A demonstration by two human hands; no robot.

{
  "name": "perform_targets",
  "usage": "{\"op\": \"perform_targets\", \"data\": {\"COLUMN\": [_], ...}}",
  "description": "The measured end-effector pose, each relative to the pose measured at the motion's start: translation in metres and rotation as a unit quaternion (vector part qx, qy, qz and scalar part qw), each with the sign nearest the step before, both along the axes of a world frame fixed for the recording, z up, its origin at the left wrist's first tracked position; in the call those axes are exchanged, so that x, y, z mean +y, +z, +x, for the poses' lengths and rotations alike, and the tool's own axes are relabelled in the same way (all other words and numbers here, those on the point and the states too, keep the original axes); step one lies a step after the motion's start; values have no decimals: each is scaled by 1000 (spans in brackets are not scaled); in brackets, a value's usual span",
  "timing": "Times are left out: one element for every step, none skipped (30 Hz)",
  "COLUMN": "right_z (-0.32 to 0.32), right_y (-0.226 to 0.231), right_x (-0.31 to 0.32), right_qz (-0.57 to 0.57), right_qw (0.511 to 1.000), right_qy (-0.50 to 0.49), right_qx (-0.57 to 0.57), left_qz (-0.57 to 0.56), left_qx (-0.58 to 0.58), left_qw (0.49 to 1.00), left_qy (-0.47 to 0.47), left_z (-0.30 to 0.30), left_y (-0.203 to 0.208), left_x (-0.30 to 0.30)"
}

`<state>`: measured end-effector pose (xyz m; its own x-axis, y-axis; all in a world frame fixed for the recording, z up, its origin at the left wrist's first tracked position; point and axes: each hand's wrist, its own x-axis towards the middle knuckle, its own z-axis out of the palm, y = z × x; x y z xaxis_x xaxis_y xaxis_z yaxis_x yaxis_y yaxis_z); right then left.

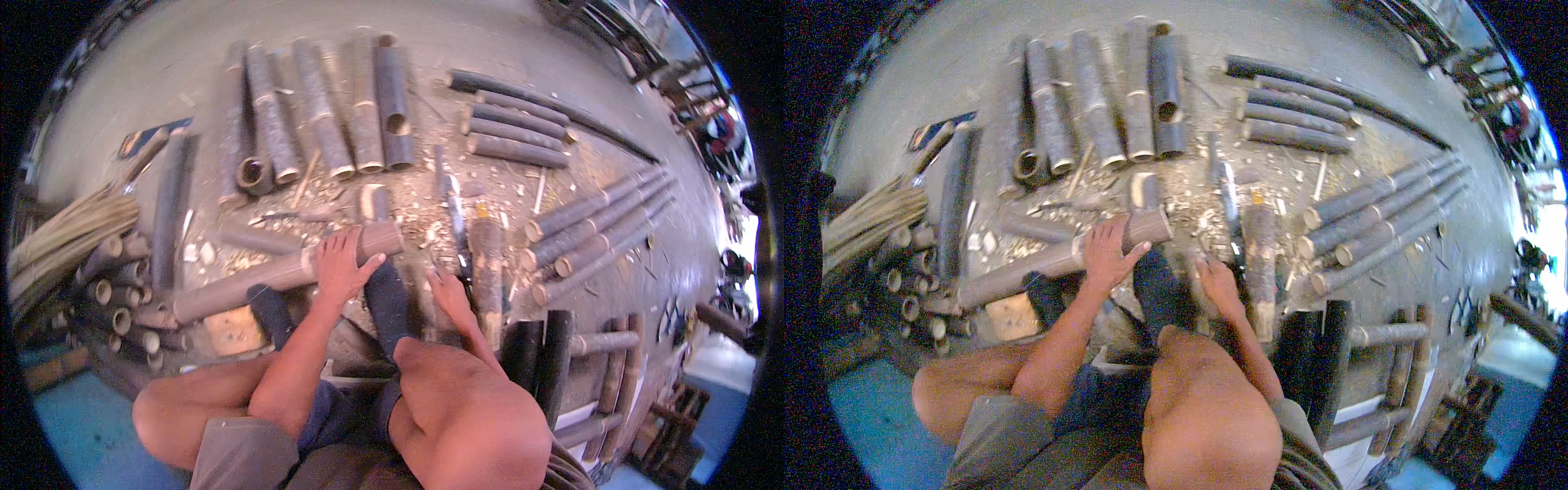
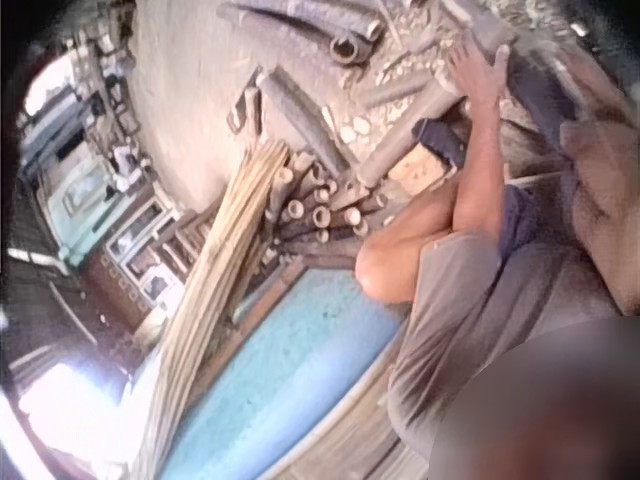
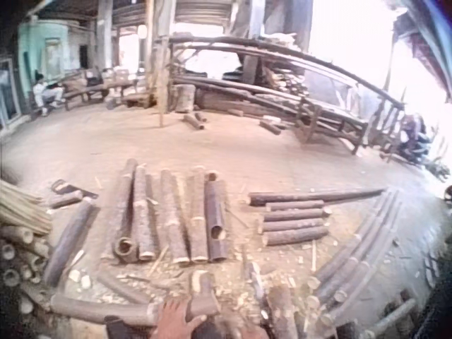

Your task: The person sits on the floor and uses a knife to scrape and shape a bamboo pole, then measures it with a tape measure. They insert a smaller bamboo piece into a larger one and tap it with a wooden mallet to fit it securely.

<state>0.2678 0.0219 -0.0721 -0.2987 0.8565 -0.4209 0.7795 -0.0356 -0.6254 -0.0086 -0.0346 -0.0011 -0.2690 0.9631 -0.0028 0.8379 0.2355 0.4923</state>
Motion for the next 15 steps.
{"op": "perform_targets", "data": {"right_z": [5,13,11,7,-3,-12,-22,-34,-47,-60,-77,-90,-101,-108,-113], "right_y": [-1,9,23,49,84,130,184,240,295,343,386,416,436,449,456], "right_x": [-8,-20,-28,-35,-40,-53,-67,-80,-90,-97,-98,-97,-94,-91,-87], "right_qz": [-23,11,9,1,-30,-11,-8,4,20,42,62,80,95,104,112], "right_qw": [999,1000,1000,999,995,997,992,981,967,951,938,928,921,918,919], "right_qy": [-1,12,-1,-26,-76,-14,58,135,202,256,292,317,330,332,327], "right_qx": [-48,-3,0,-19,-65,-76,-113,-140,-155,-167,-175,-179,-185,-190,-190], "left_qz": [25,53,56,95,116,137,154,166,173,187,193,207,201,212,199], "left_qx": [4,8,2,-15,-36,-58,-82,-100,-121,-136,-189,-236,-292,-367,-421], "left_qw": [999,997,996,991,982,970,954,933,908,879,842,802,755,717,645], "left_qy": [28,53,76,97,145,192,244,302,363,417,467,508,552,554,606], "left_z": [-2,-1,1,4,9,14,19,24,29,32,32,28,23,17,8], "left_y": [-1,-2,-2,-2,-2,-1,-2,-4,-7,-11,-16,-21,-27,-32,-38], "left_x": [-9,-16,-22,-28,-32,-36,-40,-44,-47,-51,-55,-59,-62,-70,-70]}}
